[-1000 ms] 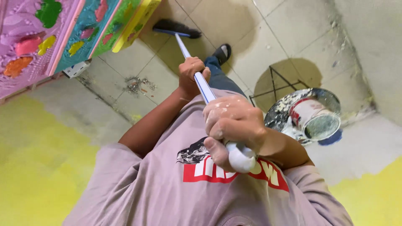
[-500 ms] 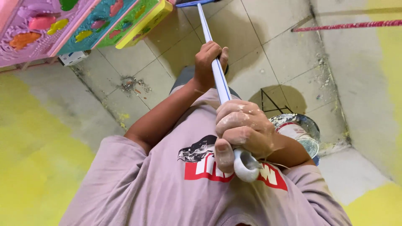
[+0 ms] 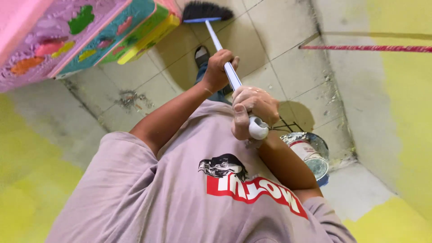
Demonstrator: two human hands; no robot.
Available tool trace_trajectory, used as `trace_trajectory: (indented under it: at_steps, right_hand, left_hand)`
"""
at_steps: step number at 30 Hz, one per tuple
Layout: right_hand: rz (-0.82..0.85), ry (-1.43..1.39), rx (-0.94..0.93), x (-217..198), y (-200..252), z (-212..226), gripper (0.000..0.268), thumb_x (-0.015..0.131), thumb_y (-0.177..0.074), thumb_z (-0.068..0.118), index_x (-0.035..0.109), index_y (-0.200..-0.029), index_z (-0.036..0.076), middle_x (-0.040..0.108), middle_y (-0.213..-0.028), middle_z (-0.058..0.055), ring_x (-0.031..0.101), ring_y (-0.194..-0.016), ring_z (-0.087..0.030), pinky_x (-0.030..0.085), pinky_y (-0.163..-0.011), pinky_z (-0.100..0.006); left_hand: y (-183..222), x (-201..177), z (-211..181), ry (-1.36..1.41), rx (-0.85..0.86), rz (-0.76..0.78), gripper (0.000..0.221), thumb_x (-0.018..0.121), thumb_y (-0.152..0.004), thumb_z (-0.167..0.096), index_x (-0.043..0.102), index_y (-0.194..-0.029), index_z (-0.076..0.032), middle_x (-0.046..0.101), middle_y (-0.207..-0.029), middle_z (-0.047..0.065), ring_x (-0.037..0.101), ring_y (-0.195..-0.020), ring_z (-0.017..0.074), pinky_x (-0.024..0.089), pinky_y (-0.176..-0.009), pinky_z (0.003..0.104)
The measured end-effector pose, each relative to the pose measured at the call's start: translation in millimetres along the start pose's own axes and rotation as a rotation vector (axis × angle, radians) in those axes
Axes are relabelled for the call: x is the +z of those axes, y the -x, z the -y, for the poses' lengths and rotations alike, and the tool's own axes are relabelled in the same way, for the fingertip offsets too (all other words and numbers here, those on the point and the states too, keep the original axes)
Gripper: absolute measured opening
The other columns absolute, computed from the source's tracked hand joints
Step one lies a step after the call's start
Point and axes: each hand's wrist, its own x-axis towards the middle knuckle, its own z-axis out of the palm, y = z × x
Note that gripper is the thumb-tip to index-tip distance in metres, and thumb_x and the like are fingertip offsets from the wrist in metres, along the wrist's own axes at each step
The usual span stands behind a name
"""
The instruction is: The person paints the ceiling using a paint roller attached to an extension pole, sets the pole aside, and then lifts a plastic stool from the floor onto a table by hand.
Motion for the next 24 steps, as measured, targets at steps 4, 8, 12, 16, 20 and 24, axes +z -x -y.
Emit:
trace_trajectory:
  at_steps: [4,8,12,16,20,24]
  right_hand:
    - [-0.040,-0.034,-0.025,9,-22,-11,0.022,0.057,-0.087,0.000,0.045,-0.068,0.002,0.053,-0.060,-0.010,0.056,-0.052,-0.023,0.052,-0.054,-0.037]
    - [0.008,-0.008,-0.019,23,-40,-15,0.022,0.057,-0.087,0.000,0.046,-0.068,0.001,0.054,-0.060,-0.011,0.057,-0.051,-0.023,0.050,-0.053,-0.035]
    - [0.053,-0.037,-0.050,32,-59,-20,0.023,0.056,-0.091,0.001,0.047,-0.070,0.000,0.055,-0.062,-0.011,0.058,-0.053,-0.023,0.053,-0.055,-0.037]
    - [-0.006,-0.079,-0.011,37,-71,-26,0.024,0.058,-0.094,0.003,0.048,-0.072,0.001,0.055,-0.063,-0.010,0.057,-0.055,-0.022,0.054,-0.054,-0.035]
    - [0.076,-0.163,0.173,23,-87,-25,0.021,0.056,-0.101,0.003,0.046,-0.083,0.000,0.052,-0.067,-0.010,0.051,-0.052,-0.017,0.051,-0.053,-0.033]
    - [-0.037,-0.199,0.114,31,-101,-24,0.021,0.057,-0.098,0.002,0.045,-0.081,0.000,0.048,-0.063,-0.009,0.046,-0.048,-0.016,0.047,-0.048,-0.033]
  left_hand:
    - [-21,-9,-7,0.038,-0.004,-0.023,0.004,0.072,-0.090,-0.004,0.068,-0.088,-0.002,0.068,-0.082,0.011,0.064,-0.078,0.0291,0.053,-0.070,0.039]
    - [-35,-20,3,0.033,-0.023,-0.055,0.008,0.073,-0.092,-0.005,0.069,-0.086,-0.003,0.069,-0.080,0.011,0.065,-0.076,0.0286,0.053,-0.068,0.038]
    - [-44,-29,8,0.000,-0.013,-0.068,0.015,0.074,-0.092,-0.007,0.066,-0.080,-0.002,0.065,-0.075,0.012,0.063,-0.073,0.0311,0.051,-0.067,0.041]
    - [-60,-34,10,0.012,-0.038,-0.063,0.013,0.071,-0.091,-0.004,0.066,-0.080,-0.003,0.065,-0.074,0.011,0.061,-0.071,0.0301,0.051,-0.066,0.040]
    - [-75,-33,13,-0.024,-0.026,-0.060,0.011,0.070,-0.091,-0.005,0.066,-0.080,-0.004,0.062,-0.073,0.012,0.060,-0.073,0.0305,0.050,-0.067,0.042]
    - [-85,-32,14,-0.044,-0.030,-0.016,0.012,0.069,-0.091,-0.006,0.065,-0.079,-0.004,0.058,-0.070,0.012,0.059,-0.072,0.0298,0.049,-0.066,0.044]
